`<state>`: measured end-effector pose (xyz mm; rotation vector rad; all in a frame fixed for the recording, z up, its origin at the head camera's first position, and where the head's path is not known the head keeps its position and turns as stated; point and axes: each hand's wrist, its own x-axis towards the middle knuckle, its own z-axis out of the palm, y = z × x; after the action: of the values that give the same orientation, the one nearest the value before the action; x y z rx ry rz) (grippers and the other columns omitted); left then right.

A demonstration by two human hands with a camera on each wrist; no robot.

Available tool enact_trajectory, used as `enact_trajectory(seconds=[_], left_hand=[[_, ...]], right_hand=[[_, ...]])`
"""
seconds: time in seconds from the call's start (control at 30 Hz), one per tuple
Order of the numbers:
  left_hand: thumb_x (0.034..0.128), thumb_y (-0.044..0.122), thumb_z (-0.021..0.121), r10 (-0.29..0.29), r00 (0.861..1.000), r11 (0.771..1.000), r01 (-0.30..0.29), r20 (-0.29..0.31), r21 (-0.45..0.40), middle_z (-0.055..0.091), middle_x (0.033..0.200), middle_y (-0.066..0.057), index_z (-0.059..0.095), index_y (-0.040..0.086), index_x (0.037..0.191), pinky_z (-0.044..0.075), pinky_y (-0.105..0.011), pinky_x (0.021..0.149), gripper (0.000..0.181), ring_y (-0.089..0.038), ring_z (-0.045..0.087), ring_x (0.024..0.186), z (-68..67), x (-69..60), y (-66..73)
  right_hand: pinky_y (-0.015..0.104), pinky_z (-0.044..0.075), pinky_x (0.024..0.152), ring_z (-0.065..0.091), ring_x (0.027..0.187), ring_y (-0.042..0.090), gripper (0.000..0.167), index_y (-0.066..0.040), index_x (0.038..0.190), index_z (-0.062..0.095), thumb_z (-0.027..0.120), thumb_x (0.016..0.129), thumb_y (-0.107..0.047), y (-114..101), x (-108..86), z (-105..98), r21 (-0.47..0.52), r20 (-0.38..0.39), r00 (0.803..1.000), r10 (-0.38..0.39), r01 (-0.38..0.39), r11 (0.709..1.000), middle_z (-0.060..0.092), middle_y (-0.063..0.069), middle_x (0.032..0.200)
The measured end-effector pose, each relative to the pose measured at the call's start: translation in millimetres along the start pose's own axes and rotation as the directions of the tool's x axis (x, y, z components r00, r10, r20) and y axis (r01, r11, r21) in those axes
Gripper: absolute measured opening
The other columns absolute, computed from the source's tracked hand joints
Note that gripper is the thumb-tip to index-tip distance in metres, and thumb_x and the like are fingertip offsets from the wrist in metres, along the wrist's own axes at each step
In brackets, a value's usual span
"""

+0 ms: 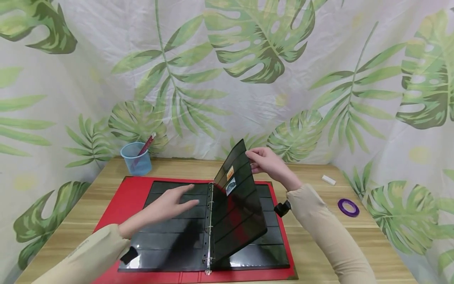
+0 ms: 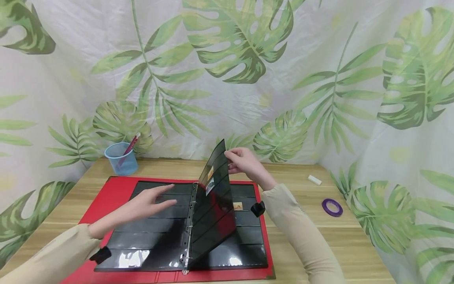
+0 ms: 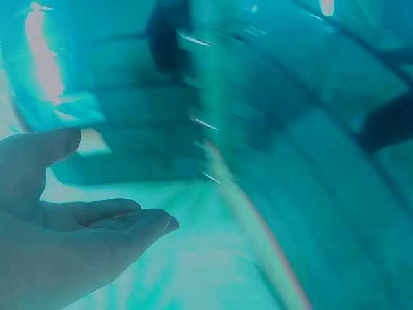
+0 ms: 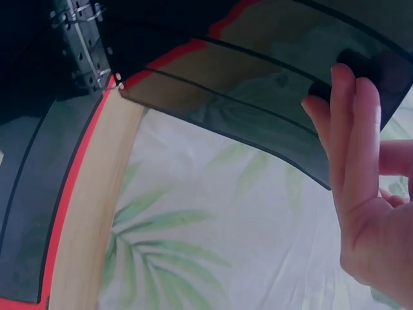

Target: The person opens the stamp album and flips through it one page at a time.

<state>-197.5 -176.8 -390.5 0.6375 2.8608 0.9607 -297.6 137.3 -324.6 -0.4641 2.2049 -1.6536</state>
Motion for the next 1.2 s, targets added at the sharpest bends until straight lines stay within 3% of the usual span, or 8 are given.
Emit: enact_trajectory(seconds=[0.1, 0.2, 0.4, 0.53, 0.73, 0.9, 1.03, 1.2], left_hand=[[0.097, 0.037, 0.061, 0.023, 1.0, 0.994, -0.021, 0.018, -0.103, 0.067, 0.126, -0.018, 0.052, 0.0, 0.141, 0.055, -0.04, 0.086, 0.058, -0.025, 0.067, 0.098, -3.4, 12.8, 27.4], [0.0989, 0.035, 0.059, 0.046, 0.997, 0.974, -0.032, 0.058, -0.224, 0.066, 0.131, -0.016, 0.053, 0.003, 0.142, 0.053, -0.046, 0.099, 0.054, -0.03, 0.064, 0.12, -7.5, 22.5, 51.9], [0.1006, 0.038, 0.056, -0.018, 0.989, 0.927, 0.07, 0.145, -0.367, 0.049, 0.151, -0.017, 0.038, 0.0, 0.15, 0.044, -0.049, 0.11, 0.065, -0.031, 0.051, 0.138, -17.0, 36.2, 81.5], [0.1018, 0.037, 0.053, -0.067, 0.986, 0.902, 0.125, 0.151, -0.413, 0.038, 0.157, -0.021, 0.032, -0.002, 0.153, 0.039, -0.053, 0.114, 0.068, -0.037, 0.042, 0.143, -20.1, 43.2, 86.0], [0.1038, 0.04, 0.048, -0.099, 0.982, 0.858, 0.165, 0.158, -0.487, 0.045, 0.15, -0.025, 0.03, -0.005, 0.151, 0.042, -0.051, 0.112, 0.068, -0.036, 0.053, 0.134, -22.8, 50.0, 86.8], [0.1039, 0.042, 0.046, -0.119, 0.978, 0.815, 0.194, 0.17, -0.547, 0.048, 0.146, -0.026, 0.029, -0.007, 0.15, 0.043, -0.048, 0.112, 0.07, -0.034, 0.056, 0.131, -26.3, 51.7, 87.4], [0.1034, 0.039, 0.049, -0.111, 0.979, 0.811, 0.189, 0.172, -0.554, 0.057, 0.132, -0.021, 0.038, -0.003, 0.146, 0.049, -0.04, 0.104, 0.06, -0.028, 0.059, 0.116, -28.3, 50.9, 87.2], [0.1056, 0.029, 0.045, -0.117, 0.975, 0.789, 0.206, 0.187, -0.579, 0.048, 0.143, -0.025, 0.031, -0.006, 0.15, 0.045, -0.045, 0.109, 0.058, -0.033, 0.053, 0.127, -34.4, 46.1, 83.2]], right_hand=[[0.023, 0.052, 0.06, 0.038, 0.052, 0.008, 0.037, -0.011, 0.07, 0.04, 0.049, 0.105, -0.023, -4, 2.4, 6, 0.003, -0.015, 1.0, -0.015, 0.015, 1.0, 0.033, -0.006, 0.06], [0.023, 0.053, 0.059, 0.039, 0.05, 0.008, 0.036, -0.009, 0.071, 0.043, 0.05, 0.104, -0.023, -7, 5.2, 14, 0.002, -0.04, 0.999, -0.022, 0.022, 1.0, 0.033, -0.006, 0.059], [0.023, 0.058, 0.062, 0.055, 0.057, 0.008, 0.027, 0.0, 0.1, 0.061, 0.051, 0.103, -0.025, -14, 11.3, 30, -0.011, -0.072, 0.997, -0.018, 0.017, 1.0, 0.05, -0.004, 0.074], [0.026, 0.06, 0.065, 0.062, 0.063, 0.009, 0.037, 0.003, 0.12, 0.063, 0.052, 0.103, -0.028, -17, 13.1, 40, -0.024, -0.076, 0.997, -0.02, 0.018, 1.0, 0.059, 0.003, 0.092], [0.036, 0.063, 0.074, 0.071, 0.073, 0.011, 0.04, 0.001, 0.128, 0.059, 0.052, 0.103, -0.029, -16, 11.1, 52, -0.036, -0.04, 0.998, -0.043, 0.042, 0.998, 0.064, 0.023, 0.119], [0.038, 0.062, 0.076, 0.073, 0.078, 0.011, 0.033, 0.001, 0.124, 0.06, 0.055, 0.102, -0.023, -13, 8.5, 61, -0.036, -0.017, 0.995, -0.094, 0.093, 0.995, 0.067, 0.023, 0.115], [0.038, 0.062, 0.079, 0.074, 0.085, 0.015, 0.029, -0.002, 0.119, 0.064, 0.059, 0.1, -0.022, -10, 5.6, 66, -0.104, 0.002, 0.986, -0.165, 0.164, 0.981, 0.068, 0.017, 0.115], [0.032, 0.061, 0.079, 0.074, 0.092, 0.02, 0.026, -0.005, 0.117, 0.067, 0.062, 0.098, -0.023, -4, 1.1, 65, -0.223, -0.01, 0.971, -0.241, 0.232, 0.947, 0.071, 0.015, 0.112]])
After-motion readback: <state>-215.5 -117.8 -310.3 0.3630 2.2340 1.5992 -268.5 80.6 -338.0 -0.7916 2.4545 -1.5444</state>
